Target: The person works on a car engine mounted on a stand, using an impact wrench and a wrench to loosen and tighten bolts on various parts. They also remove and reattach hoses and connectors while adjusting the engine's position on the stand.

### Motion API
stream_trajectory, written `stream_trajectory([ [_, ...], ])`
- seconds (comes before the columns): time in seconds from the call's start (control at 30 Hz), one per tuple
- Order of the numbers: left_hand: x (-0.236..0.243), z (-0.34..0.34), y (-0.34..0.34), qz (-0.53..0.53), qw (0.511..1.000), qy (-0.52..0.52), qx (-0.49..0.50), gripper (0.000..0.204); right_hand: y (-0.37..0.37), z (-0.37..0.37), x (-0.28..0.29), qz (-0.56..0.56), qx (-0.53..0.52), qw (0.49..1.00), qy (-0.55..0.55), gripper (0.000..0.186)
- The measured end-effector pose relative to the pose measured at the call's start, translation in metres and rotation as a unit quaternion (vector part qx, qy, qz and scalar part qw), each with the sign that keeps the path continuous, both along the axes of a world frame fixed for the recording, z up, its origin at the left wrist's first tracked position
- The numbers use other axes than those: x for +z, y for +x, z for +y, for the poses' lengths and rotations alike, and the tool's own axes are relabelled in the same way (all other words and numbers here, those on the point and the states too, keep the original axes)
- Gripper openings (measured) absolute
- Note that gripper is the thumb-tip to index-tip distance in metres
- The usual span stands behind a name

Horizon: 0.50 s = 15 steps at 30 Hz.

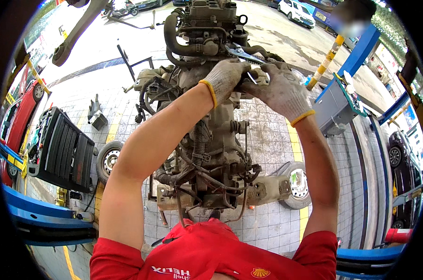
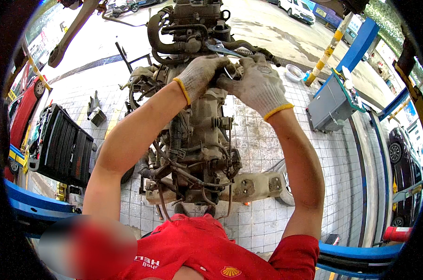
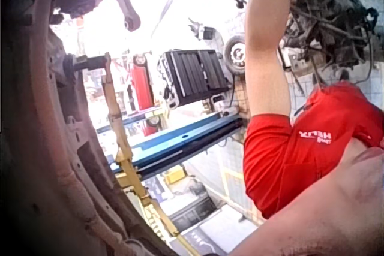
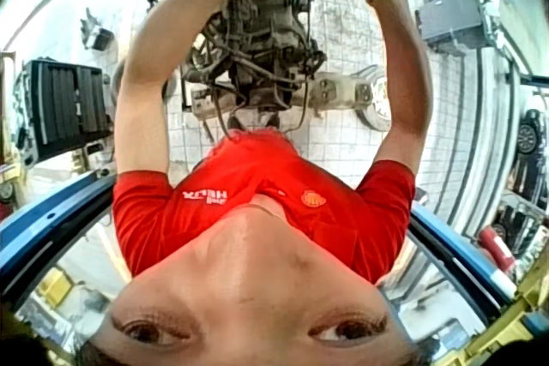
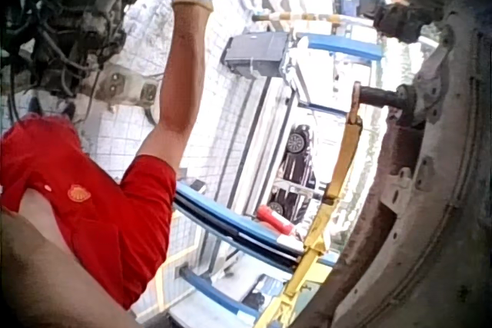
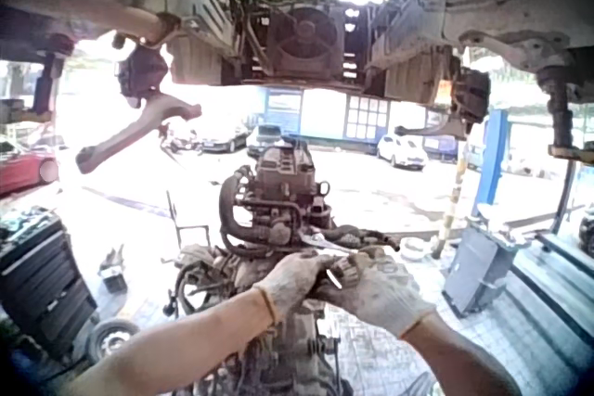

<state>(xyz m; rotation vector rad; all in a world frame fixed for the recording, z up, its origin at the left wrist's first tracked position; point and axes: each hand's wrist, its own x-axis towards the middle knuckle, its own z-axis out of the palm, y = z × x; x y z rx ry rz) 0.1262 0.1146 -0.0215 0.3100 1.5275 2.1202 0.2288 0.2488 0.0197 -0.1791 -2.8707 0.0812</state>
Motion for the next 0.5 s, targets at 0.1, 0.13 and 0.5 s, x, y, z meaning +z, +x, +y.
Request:
stream_trajectory([
  [0.1, -0.008, -0.008, -0.012, 0.029, 0.999, 0.037, -0.012, 0.025, -0.004, -0.006, -0.001, -0.002, 0.014, 1.000, -0.018, 0.099],
  [0.13, -0.009, -0.009, -0.016, 0.024, 1.000, 0.016, -0.004, 0.025, -0.005, -0.009, -0.001, 0.000, 0.028, 0.999, -0.031, 0.100],
  [0.5, -0.038, -0.018, -0.056, 0.219, 0.974, -0.042, -0.027, 0.027, -0.014, -0.031, 0.001, -0.045, -0.019, 0.999, -0.004, 0.082],
])
